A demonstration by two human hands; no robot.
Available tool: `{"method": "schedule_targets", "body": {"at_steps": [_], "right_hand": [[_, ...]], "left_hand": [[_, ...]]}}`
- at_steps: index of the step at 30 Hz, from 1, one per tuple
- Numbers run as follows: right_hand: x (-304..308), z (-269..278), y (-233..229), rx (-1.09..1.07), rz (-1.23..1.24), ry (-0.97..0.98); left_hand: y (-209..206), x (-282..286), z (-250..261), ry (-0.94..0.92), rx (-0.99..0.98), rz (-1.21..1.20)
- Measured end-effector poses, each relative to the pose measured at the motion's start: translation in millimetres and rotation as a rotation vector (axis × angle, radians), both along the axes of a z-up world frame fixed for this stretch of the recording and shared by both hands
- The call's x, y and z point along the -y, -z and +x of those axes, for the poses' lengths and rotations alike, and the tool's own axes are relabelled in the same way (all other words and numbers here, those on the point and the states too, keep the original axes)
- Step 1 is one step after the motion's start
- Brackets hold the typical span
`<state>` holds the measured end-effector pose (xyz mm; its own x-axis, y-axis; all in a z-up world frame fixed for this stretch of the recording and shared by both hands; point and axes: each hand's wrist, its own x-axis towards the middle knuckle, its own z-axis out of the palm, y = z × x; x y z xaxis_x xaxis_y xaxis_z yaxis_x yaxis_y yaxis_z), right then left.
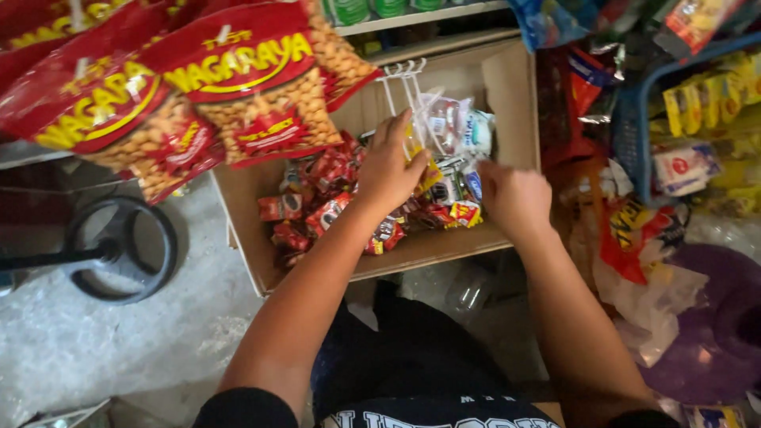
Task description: Bundling various snack packets together using plastic ties and placing them into a cardboard box.
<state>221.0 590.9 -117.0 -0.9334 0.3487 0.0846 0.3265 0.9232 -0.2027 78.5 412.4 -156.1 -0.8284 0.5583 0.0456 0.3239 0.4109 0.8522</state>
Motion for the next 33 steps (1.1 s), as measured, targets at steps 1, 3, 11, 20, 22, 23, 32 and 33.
{"method": "schedule_targets", "body": {"at_steps": [1,3,11,20,22,23,32,33], "right_hand": [[-6,-8,3,0.004,0.004,0.010],[-18,-28,12,0.087,0.125,0.085],[-46,-123,58,0.458,0.227,0.106],[-30,-132,58,0.576,0.268,-0.048],[-27,-128,73,0.565,0.300,-0.088],[-25,-126,80,0.540,0.289,-0.102],[-27,-144,81,0.533,0.370,-0.142],[-22,-149,68,0.592,0.375,-0.138]], "left_hand": [[7,-11,2,0.010,0.004,0.004],[20,-32,3,0.052,-0.119,-0.084],[58,-48,11,0.078,-0.096,-0.147],[73,-44,4,0.023,-0.076,-0.153],[73,-49,5,0.028,-0.075,-0.182],[75,-52,6,0.044,-0.101,-0.201],[61,-39,2,0.046,-0.033,-0.177],[56,-36,2,0.043,0.026,-0.171]]}}
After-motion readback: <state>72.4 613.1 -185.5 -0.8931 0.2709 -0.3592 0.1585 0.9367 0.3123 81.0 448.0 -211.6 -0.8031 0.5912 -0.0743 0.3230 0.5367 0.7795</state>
